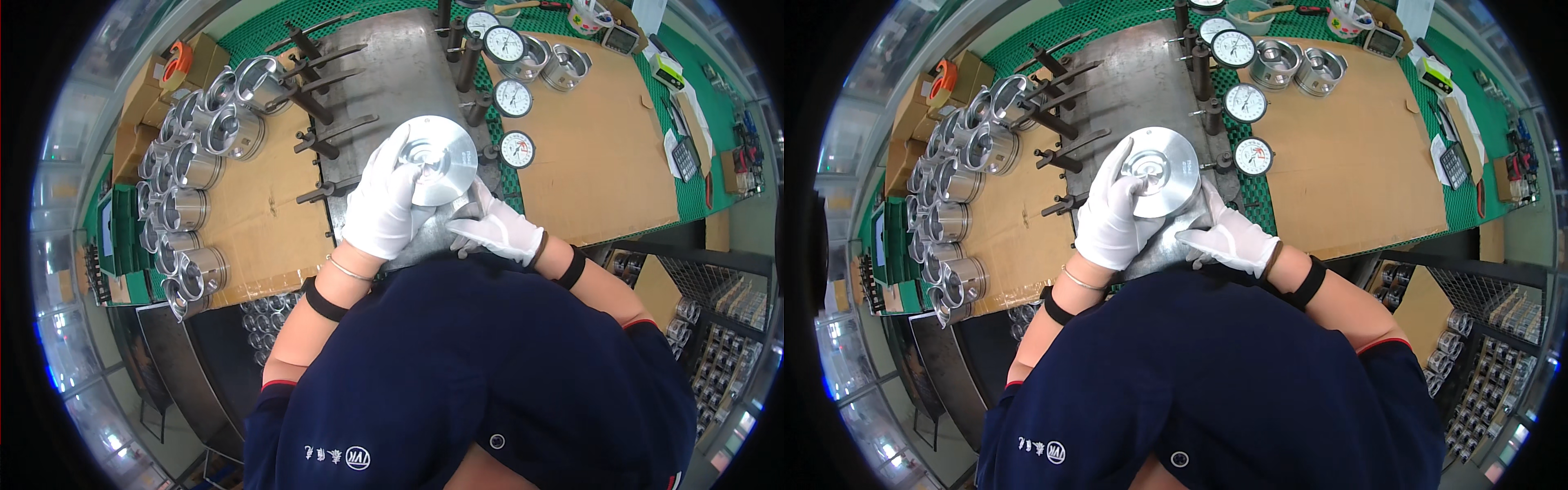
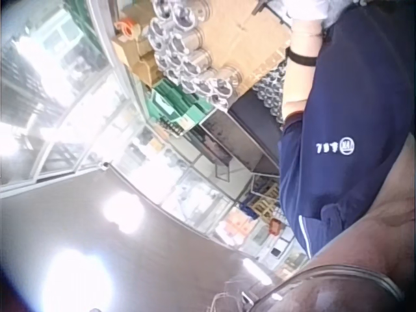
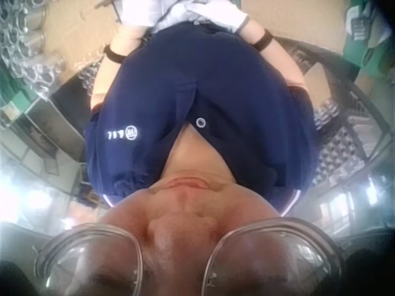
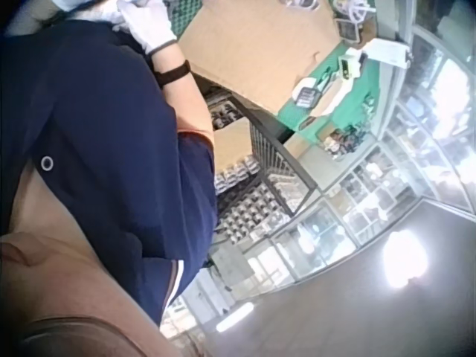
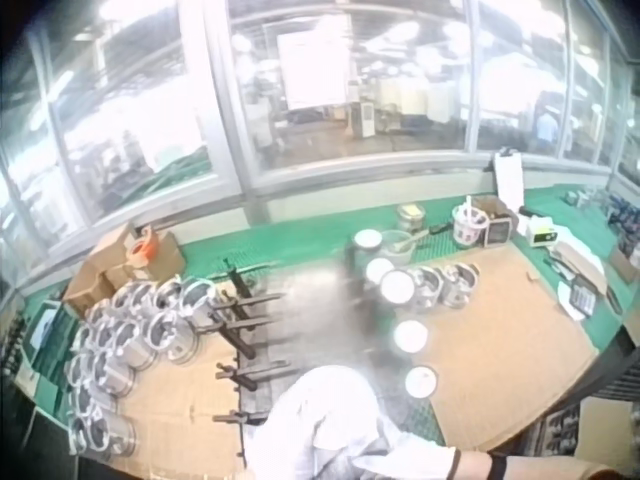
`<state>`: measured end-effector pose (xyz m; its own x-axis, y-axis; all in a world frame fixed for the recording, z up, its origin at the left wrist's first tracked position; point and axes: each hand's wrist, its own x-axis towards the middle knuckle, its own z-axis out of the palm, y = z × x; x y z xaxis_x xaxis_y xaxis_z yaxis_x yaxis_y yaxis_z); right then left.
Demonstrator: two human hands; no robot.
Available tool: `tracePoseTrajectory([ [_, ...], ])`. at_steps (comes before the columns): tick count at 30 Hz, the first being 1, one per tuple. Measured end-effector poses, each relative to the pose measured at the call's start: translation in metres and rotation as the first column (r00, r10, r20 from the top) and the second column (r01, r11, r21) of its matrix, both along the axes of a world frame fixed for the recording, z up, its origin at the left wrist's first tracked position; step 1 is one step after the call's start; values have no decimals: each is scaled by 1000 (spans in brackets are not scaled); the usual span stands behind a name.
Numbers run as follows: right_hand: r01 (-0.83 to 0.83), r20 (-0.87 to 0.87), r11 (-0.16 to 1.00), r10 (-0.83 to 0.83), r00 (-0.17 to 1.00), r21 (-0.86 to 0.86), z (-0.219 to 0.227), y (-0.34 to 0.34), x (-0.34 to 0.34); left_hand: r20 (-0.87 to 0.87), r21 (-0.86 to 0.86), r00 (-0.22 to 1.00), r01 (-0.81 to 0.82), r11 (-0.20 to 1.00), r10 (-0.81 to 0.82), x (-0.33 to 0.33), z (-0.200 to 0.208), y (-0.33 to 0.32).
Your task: Inspecting metal pistons by placing them on measurement gauges and then organizing them for storage.
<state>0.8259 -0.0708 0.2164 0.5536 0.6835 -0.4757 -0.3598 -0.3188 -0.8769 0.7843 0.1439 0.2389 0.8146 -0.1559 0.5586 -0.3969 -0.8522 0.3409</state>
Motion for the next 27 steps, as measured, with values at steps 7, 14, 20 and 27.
tracePoseTrajectory([
  [7,30,-109,999,-28,994,13,2,3,4,44,-28,999,11,1000,-10,11,-3,1],
  [14,41,-40,998,-39,998,50,1,5,2,60,-69,998,12,998,-8,12,-10,3],
  [20,82,-110,996,-79,991,21,5,6,2,51,-76,999,-3,997,7,11,-7,0],
  [27,-107,388,990,63,919,93,19,-21,9,-481,-493,876,-227,840,-46,-2,38,-12],
])
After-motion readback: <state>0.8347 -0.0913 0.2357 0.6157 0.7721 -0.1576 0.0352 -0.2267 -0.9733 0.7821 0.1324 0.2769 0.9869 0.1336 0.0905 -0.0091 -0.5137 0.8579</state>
